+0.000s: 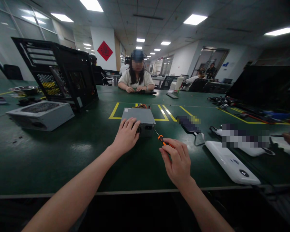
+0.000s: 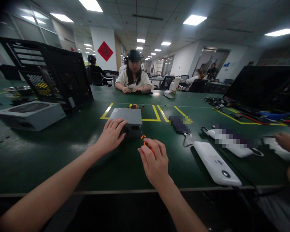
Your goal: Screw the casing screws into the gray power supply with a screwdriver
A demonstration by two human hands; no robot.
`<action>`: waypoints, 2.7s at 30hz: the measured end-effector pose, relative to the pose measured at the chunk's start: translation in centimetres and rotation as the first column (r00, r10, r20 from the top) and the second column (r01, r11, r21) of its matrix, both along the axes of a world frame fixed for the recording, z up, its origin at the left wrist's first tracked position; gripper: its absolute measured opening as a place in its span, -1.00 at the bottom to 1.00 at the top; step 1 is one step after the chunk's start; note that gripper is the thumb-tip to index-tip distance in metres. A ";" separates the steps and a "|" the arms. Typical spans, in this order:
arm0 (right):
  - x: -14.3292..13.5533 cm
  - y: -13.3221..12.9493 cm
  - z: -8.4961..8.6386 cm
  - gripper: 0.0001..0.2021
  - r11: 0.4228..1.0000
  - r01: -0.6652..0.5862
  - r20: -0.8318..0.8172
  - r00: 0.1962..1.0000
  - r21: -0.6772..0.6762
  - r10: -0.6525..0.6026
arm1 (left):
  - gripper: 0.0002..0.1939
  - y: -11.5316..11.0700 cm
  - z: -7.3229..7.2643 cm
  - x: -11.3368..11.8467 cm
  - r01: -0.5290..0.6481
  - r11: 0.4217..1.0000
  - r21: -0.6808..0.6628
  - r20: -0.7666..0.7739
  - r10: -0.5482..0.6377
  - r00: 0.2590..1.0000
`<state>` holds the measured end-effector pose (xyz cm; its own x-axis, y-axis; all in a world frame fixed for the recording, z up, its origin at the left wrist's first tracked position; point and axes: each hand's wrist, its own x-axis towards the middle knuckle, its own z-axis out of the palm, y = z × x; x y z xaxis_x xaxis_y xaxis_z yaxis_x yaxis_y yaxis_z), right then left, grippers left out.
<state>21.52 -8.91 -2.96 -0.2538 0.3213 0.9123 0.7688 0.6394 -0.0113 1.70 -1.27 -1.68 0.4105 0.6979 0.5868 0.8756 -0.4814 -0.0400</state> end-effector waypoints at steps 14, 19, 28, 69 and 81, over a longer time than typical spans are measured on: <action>0.9 0.9 1.1 -0.65 0.992 -0.110 0.064 0.991 -0.054 0.114 | -0.55 0.2 -0.2 0.3 0.016 1.000 0.000 0.034 -0.016 0.999; 1.2 2.0 2.2 -0.72 0.999 -0.035 0.115 0.993 0.012 0.033 | -0.55 0.2 -0.1 0.3 0.011 1.000 -0.006 0.028 -0.011 1.000; 1.9 2.6 0.7 -0.64 0.988 -0.139 0.077 0.988 0.063 0.134 | -0.56 0.2 -0.1 0.3 0.017 1.000 -0.009 0.027 -0.017 0.999; 1.6 2.4 0.1 -0.53 0.986 -0.160 0.060 0.986 0.044 0.157 | -0.51 0.0 -0.3 0.5 -0.007 1.000 0.001 0.011 0.007 1.000; 1.6 2.3 0.3 -0.57 0.988 -0.101 0.115 0.990 0.116 0.087 | -0.52 -0.1 -0.2 0.5 -0.005 1.000 0.012 0.009 0.005 1.000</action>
<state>23.15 -6.59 -2.67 -0.3777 0.1802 0.9082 0.6975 0.7005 0.1511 2.20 -1.34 -1.84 0.4015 0.6932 0.5985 0.8785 -0.4762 -0.0378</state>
